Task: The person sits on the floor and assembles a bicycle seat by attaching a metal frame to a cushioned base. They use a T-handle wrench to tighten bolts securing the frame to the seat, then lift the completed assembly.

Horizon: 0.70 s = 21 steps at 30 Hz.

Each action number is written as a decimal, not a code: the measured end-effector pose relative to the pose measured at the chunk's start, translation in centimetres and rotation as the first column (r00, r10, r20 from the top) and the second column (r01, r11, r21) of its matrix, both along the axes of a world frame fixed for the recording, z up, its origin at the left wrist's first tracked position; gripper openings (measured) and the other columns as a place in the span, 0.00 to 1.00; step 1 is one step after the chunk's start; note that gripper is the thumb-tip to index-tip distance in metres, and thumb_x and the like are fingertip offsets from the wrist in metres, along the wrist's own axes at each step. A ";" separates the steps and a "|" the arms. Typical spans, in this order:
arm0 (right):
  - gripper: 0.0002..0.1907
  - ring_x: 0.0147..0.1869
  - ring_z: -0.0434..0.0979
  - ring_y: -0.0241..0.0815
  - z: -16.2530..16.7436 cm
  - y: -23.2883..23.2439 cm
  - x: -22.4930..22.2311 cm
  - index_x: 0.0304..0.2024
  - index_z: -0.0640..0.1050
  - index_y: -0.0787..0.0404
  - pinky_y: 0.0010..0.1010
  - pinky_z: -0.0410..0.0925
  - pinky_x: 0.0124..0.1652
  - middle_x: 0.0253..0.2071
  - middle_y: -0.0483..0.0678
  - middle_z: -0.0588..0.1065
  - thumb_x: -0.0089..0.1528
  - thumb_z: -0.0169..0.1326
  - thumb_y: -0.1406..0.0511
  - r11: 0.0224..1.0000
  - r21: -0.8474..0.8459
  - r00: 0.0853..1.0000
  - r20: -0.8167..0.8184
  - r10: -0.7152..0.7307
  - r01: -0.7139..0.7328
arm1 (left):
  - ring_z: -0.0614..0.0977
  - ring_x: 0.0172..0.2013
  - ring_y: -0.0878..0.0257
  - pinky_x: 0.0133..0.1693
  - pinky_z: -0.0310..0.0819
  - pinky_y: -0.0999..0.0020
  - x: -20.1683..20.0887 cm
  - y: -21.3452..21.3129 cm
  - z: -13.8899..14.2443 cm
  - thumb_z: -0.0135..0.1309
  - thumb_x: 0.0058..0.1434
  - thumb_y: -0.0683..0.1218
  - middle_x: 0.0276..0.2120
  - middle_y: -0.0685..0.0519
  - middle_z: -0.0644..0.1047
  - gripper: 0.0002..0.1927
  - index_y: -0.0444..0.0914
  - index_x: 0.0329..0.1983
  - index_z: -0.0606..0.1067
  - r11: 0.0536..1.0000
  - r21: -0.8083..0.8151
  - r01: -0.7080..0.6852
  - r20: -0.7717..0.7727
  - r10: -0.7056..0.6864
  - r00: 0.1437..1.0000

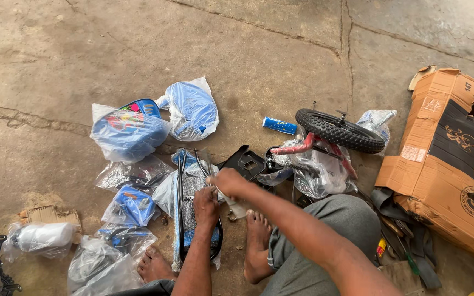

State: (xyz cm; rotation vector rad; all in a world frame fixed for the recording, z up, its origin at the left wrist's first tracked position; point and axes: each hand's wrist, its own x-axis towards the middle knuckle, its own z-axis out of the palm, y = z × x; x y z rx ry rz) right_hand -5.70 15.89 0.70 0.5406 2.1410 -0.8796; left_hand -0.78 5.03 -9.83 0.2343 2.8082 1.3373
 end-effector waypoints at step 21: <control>0.14 0.60 0.71 0.49 -1.0 2.0 0.3 0.46 0.80 0.57 0.43 0.68 0.50 0.59 0.52 0.72 0.60 0.56 0.60 0.444 0.699 0.212 -0.398 0.893 -0.560 | 0.76 0.37 0.51 0.38 0.72 0.55 -0.1 0.2 -0.3 0.52 0.69 0.46 0.34 0.47 0.75 0.07 0.38 0.40 0.75 0.999 0.030 -0.017 0.125 0.013 0.992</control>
